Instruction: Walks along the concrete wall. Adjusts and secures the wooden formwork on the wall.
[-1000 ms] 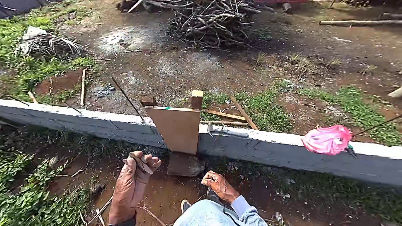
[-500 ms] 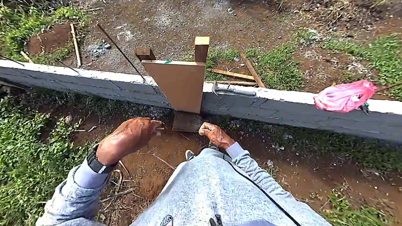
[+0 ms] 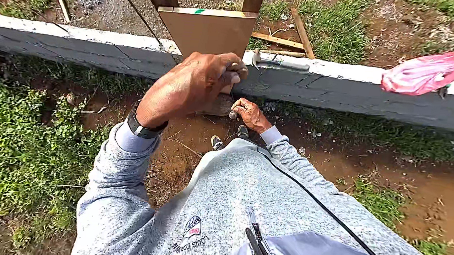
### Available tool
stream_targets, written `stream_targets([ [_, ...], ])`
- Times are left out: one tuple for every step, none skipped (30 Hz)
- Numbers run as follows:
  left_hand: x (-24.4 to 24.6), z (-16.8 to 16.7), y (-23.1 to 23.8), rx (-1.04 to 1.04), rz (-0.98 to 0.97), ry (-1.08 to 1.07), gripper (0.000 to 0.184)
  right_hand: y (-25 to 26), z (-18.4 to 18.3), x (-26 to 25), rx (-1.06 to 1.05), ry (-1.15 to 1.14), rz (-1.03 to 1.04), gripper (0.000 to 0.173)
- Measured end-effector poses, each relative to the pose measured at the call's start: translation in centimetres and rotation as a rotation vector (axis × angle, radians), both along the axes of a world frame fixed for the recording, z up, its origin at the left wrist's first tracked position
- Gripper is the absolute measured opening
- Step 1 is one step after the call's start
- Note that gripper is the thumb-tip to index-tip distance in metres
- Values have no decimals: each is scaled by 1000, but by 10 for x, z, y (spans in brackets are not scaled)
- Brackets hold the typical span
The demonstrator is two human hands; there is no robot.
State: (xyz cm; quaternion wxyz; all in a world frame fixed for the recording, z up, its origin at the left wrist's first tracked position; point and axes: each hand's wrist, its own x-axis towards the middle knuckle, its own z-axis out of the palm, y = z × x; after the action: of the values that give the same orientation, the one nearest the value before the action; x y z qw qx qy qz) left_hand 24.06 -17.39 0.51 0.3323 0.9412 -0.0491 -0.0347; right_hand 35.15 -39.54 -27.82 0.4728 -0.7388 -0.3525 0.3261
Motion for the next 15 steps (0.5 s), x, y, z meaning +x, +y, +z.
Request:
stream_targets([
  [2,7,0,161,-20,59,26,2,2,1,-9,-12,-8,17],
  [6,11,-1,288,-31,107,24,5,2,2,-15,-28,-18,17],
  [12,13,-2,379,-30,141,22,7,2,4,-20,-44,-27,17],
  [19,13,-5,436,-30,155,20,9,1,6,-22,-55,-34,18],
  [25,12,-7,461,-34,163,20,11,-1,9,-20,-68,-42,18],
  [32,9,-8,461,-41,154,21,13,-2,11,-18,-79,-53,18],
  [39,5,-9,444,-50,134,21,15,-2,14,-15,-88,-62,18],
  [46,1,-9,418,-58,106,22,17,-2,16,-19,-91,-76,18],
  [52,-4,-9,386,-66,83,21,19,0,18,-32,-92,-86,19],
  [58,-8,-9,353,-74,69,22,20,2,21,-47,-88,-92,20],
  [64,-12,-9,327,-79,52,22,20,3,24,-53,-85,-100,21],
  [68,-17,-8,303,-88,28,22,20,4,27,-56,-80,-108,23],
  [71,-22,-8,280,-99,5,21,18,4,29,-59,-73,-122,25],
  [74,-27,-7,258,-109,-10,21,16,2,32,-66,-67,-143,27],
  [77,-32,-6,238,-118,-19,22,12,1,33,-81,-63,-168,29],
])
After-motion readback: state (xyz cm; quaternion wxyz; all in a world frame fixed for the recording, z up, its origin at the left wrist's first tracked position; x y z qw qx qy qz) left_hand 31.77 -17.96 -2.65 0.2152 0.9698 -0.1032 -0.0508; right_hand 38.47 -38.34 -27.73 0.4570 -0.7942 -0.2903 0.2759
